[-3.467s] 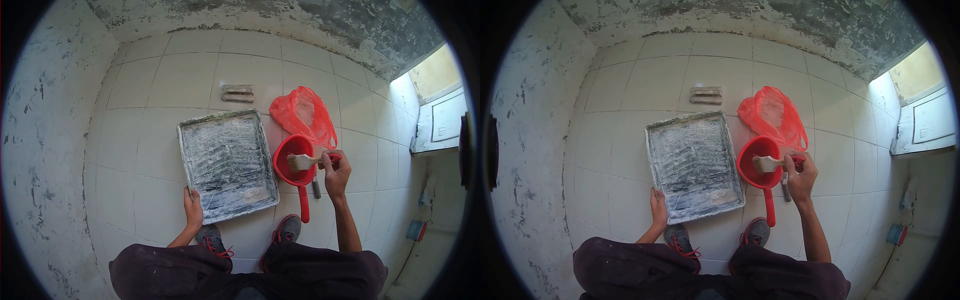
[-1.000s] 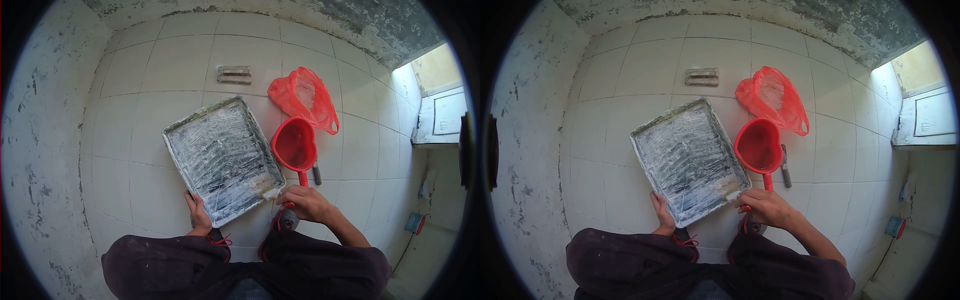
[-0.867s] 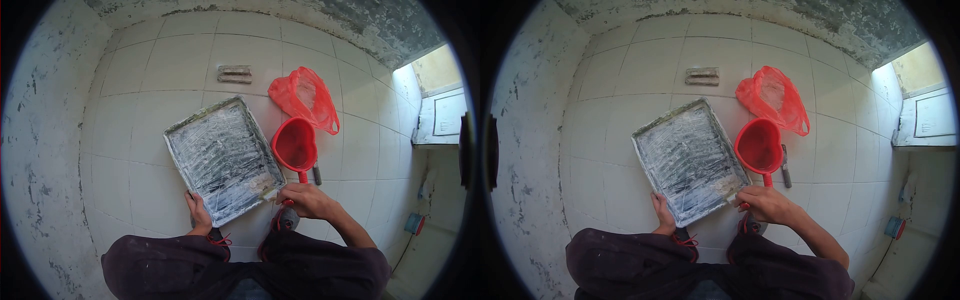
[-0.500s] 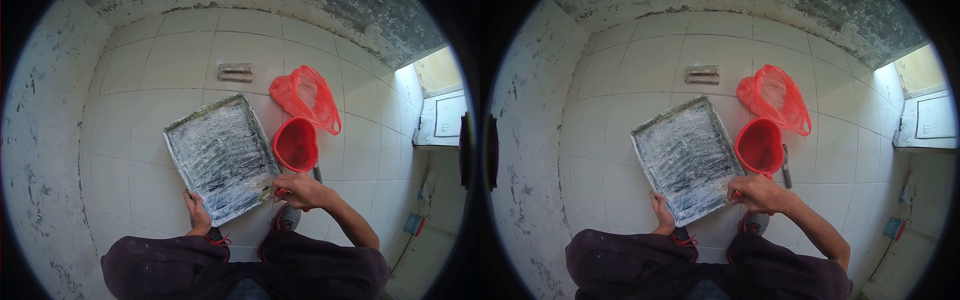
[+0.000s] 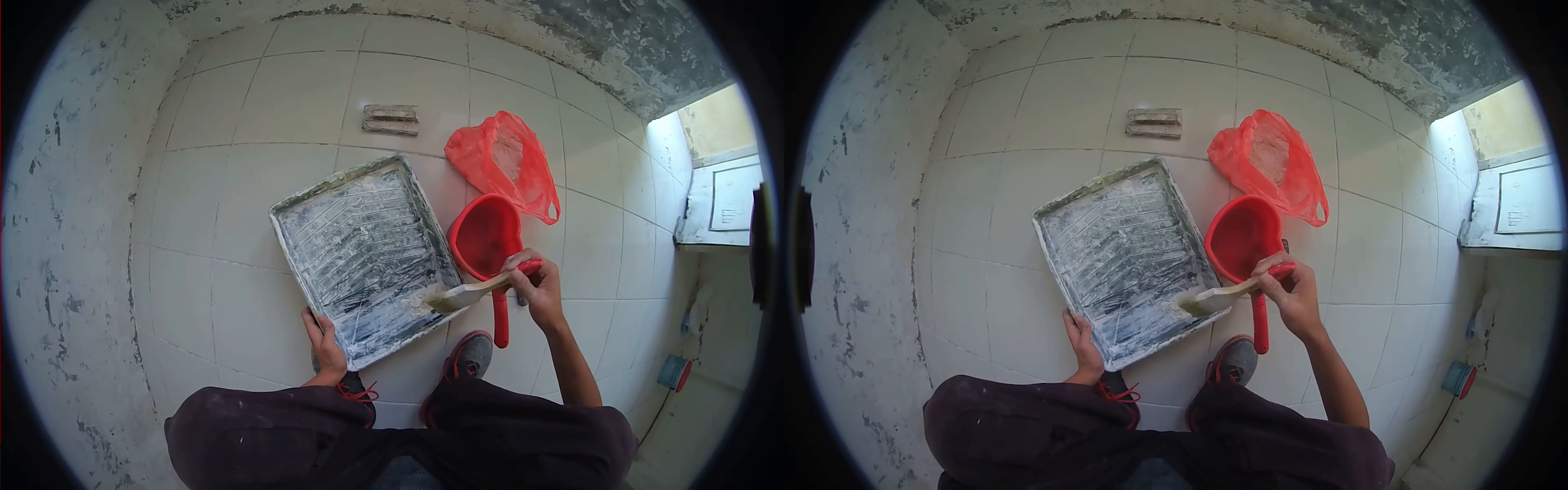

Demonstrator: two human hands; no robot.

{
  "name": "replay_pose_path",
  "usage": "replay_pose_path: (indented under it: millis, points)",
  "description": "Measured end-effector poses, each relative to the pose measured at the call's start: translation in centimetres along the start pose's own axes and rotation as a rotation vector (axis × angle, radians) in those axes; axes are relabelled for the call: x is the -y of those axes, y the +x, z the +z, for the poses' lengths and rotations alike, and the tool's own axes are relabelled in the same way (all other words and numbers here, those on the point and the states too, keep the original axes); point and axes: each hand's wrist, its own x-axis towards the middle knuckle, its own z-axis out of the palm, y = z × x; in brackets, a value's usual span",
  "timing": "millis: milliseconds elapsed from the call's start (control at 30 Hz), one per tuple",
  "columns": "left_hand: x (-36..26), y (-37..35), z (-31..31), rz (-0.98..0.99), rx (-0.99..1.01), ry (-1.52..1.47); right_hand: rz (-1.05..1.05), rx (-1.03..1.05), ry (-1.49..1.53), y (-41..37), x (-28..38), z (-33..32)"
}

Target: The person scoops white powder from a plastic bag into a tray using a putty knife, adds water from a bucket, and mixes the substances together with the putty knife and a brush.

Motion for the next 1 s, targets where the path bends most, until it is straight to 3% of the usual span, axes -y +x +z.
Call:
replay_pose_path:
  millis: [67,133,167,233,300,367,500,667,833,1000]
  points:
    - [0.4,0.1,0.0,-0.008,0.01,-0.013,0.001,-0.125,0.086,-0.5,-0.5,-2.4]
    - [0.7,0.2,0.1,-0.013,0.027,-0.027,-0.035,-0.319,0.433,-0.9,-1.5,-4.5]
    - [0.9,0.2,0.2,-0.011,0.032,-0.028,-0.038,-0.324,0.432,-0.9,-1.2,-4.6]
    - [1.2,0.0,0.3,-0.013,0.011,-0.067,-0.079,-0.641,0.326,-0.7,-0.4,-4.6]
    - [0.9,0.0,0.3,-0.005,0.018,-0.051,-0.147,-0.619,0.252,-0.3,-0.7,-4.8]
    - [0.5,-0.1,0.3,0.005,0.022,-0.034,-0.239,-0.659,-0.108,0.3,-1.2,-3.6]
    - [0.3,-0.2,0.4,0.025,0.017,0.013,-0.271,-0.56,-0.185,1.4,-3.0,-2.1]
    - [0.2,-0.2,0.3,0.036,0.024,-0.011,-0.213,-0.592,-0.069,1.8,-4.3,-2.8]
    - [-0.8,-0.1,0.8,0.07,-0.019,0.001,-0.002,-0.71,0.234,1.4,-4.5,-4.8]
    - [-1.9,-0.3,0.8,0.064,0.024,0.031,0.027,-0.699,0.404,0.4,-3.8,-5.7]
